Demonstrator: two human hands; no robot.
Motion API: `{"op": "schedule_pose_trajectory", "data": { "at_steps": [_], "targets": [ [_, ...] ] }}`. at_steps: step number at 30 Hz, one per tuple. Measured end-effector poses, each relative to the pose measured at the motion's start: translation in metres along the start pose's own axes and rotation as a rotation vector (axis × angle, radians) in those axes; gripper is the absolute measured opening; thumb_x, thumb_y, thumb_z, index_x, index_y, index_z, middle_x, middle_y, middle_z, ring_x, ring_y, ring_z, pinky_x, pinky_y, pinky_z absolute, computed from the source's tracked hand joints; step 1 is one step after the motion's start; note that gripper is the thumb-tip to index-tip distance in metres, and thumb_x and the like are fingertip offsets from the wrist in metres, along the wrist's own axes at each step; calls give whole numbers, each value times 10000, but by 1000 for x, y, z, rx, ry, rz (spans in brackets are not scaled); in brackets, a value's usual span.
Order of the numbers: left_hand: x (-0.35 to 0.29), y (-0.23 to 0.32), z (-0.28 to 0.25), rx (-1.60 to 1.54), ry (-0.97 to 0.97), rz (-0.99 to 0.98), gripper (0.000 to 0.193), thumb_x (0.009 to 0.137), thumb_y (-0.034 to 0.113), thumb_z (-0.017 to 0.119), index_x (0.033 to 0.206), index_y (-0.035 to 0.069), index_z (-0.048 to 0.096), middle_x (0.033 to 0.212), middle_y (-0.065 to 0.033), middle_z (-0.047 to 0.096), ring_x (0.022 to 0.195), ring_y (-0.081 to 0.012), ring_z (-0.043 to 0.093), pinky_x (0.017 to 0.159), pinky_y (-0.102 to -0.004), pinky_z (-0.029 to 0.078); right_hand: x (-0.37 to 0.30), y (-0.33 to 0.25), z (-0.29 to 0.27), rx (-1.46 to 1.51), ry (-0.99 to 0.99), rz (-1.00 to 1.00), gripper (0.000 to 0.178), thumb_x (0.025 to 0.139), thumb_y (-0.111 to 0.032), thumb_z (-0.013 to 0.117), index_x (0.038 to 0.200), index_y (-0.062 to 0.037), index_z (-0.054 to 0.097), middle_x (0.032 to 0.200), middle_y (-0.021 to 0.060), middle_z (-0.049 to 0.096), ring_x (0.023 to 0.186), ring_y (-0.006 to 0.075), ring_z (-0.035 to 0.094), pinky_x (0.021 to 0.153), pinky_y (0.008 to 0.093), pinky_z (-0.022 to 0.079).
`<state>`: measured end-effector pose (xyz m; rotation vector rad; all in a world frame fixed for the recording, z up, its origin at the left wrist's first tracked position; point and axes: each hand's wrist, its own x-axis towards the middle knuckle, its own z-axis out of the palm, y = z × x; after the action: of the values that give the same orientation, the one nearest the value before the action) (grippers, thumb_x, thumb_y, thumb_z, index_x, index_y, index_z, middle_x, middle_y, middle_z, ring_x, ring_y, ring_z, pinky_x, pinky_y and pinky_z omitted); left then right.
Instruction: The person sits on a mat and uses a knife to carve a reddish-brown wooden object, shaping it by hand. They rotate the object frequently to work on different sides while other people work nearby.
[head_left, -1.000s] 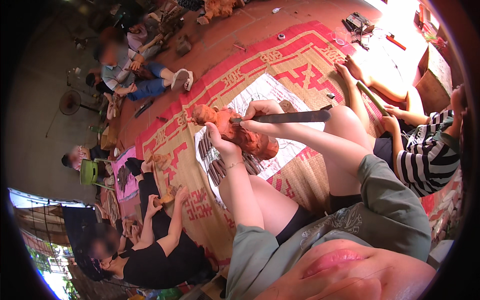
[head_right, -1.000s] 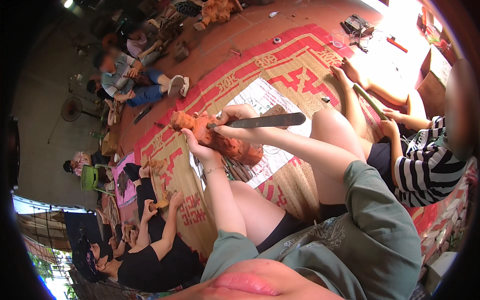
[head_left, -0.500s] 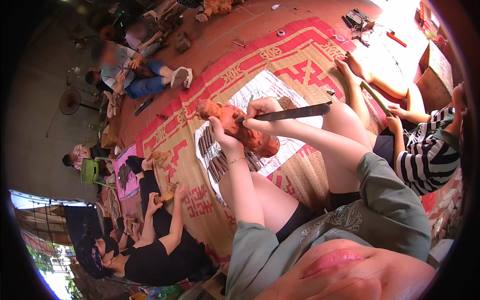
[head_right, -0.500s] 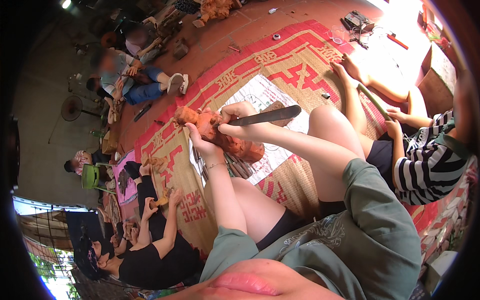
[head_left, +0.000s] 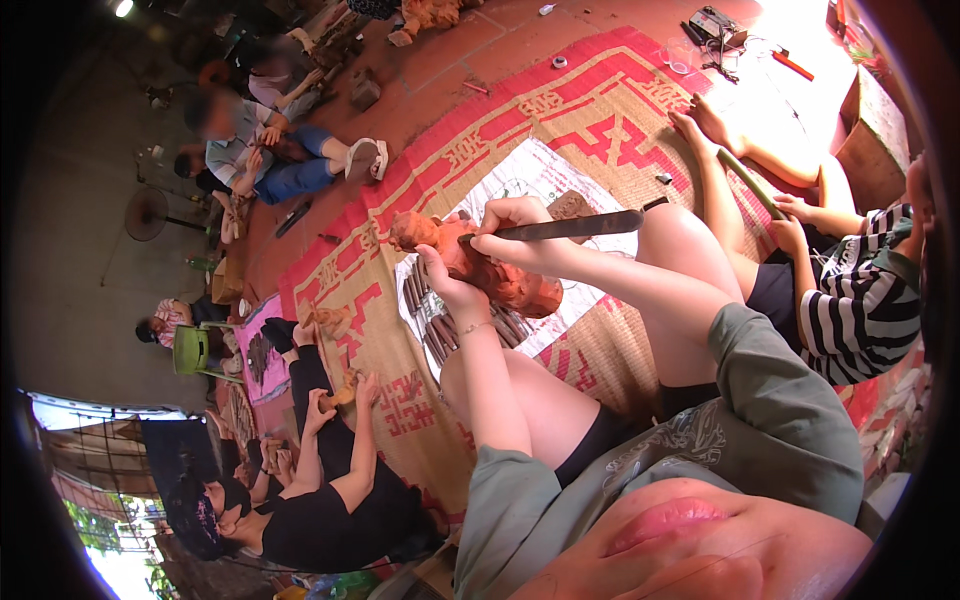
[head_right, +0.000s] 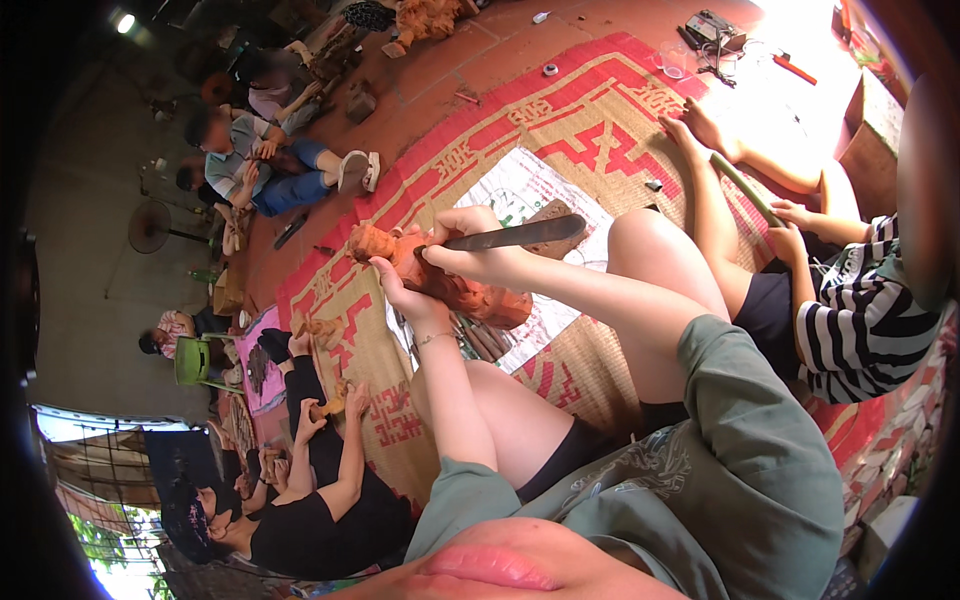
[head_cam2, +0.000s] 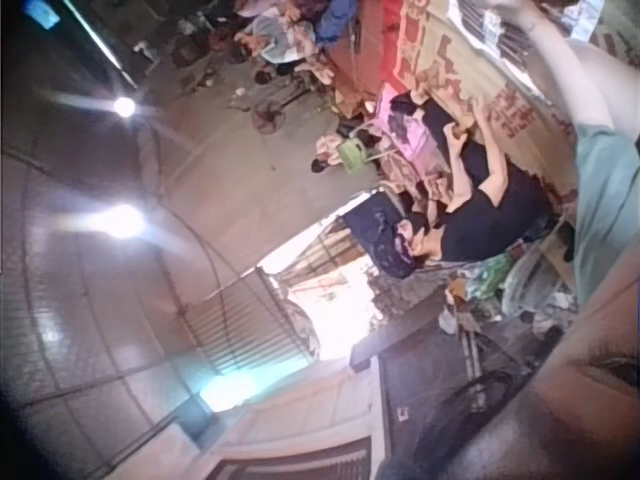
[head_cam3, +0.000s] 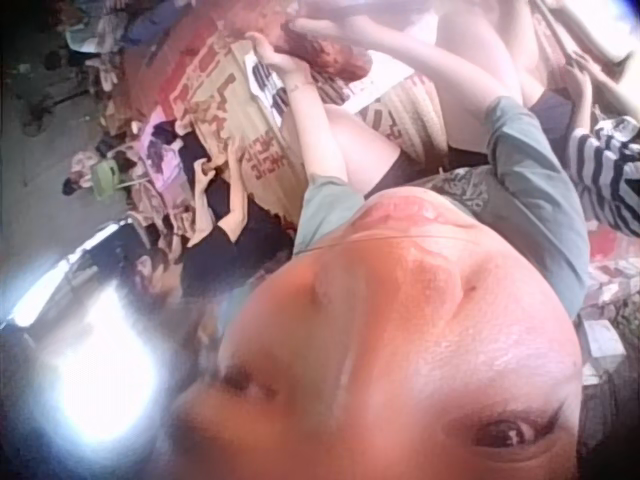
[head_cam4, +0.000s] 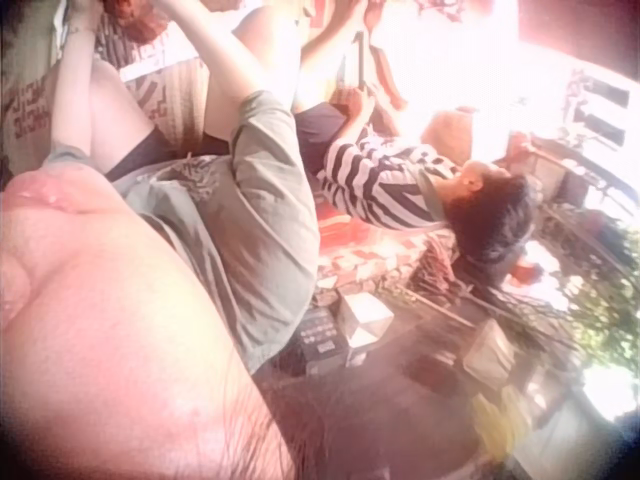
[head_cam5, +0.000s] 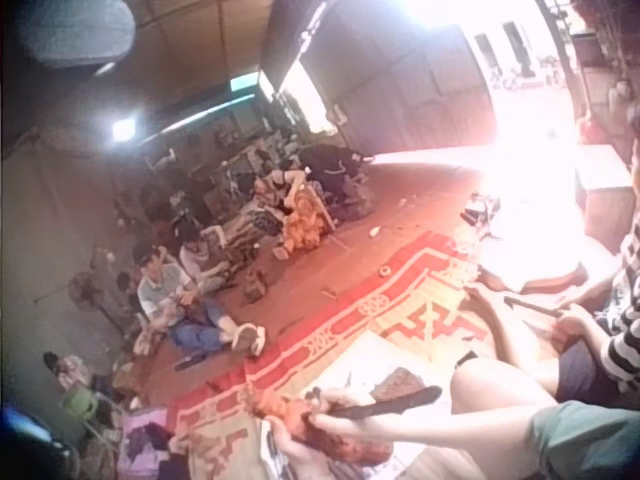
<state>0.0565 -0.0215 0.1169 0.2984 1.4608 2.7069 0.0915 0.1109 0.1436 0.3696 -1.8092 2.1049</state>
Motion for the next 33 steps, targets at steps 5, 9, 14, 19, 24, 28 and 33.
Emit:
{"op": "schedule_pose_trajectory", "data": {
  "at_steps": [5,9,14,19,24,28,33],
  "targets": [
    [-3,12,15,-60,205,8,675,878,615,333,1121,2,473,1059,-125,535,961,-258,543,885,-390,437,-2,-7,-5,-169,-139,-73,149,700,-80,609,630,13,517,518,43,497,503,88,464,458,265,369],
    [-1,16,9,-98,289,33,643,886,605,328,1110,19,470,1045,-116,535,930,-250,543,873,-393,441,-4,-8,-4,-29,-150,13,128,717,-71,597,654,12,523,524,31,501,514,75,459,465,254,373],
    [-8,12,6,53,123,87,629,901,583,313,1150,25,464,1065,-101,540,934,-238,544,875,-385,432,1,-11,-7,-9,-180,-28,153,750,-60,610,642,-9,515,571,2,519,560,34,452,486,228,350],
    [-8,14,-1,38,166,42,654,899,588,311,1172,15,466,1093,-119,537,964,-240,545,882,-384,430,8,5,-16,112,-256,-38,179,728,-40,605,599,-10,484,563,-18,524,541,24,468,455,210,353],
    [-11,17,6,137,120,148,635,908,566,310,1177,5,436,1096,-146,535,1000,-258,533,893,-395,427,6,-8,-19,250,-227,71,170,759,-75,623,642,-35,506,592,-13,543,586,25,504,506,200,393],
    [-11,16,6,161,102,185,614,916,553,301,1200,19,409,1106,-162,532,983,-280,544,885,-408,437,11,-4,-28,325,-289,219,187,767,-79,625,640,-54,489,600,16,564,541,59,531,493,202,421],
    [-20,37,14,59,247,185,622,912,563,298,1183,17,419,1099,-168,534,972,-299,555,880,-421,451,15,-17,-43,369,-252,264,185,751,-67,622,639,-66,475,592,14,561,516,74,536,472,196,413]
  ]
}}
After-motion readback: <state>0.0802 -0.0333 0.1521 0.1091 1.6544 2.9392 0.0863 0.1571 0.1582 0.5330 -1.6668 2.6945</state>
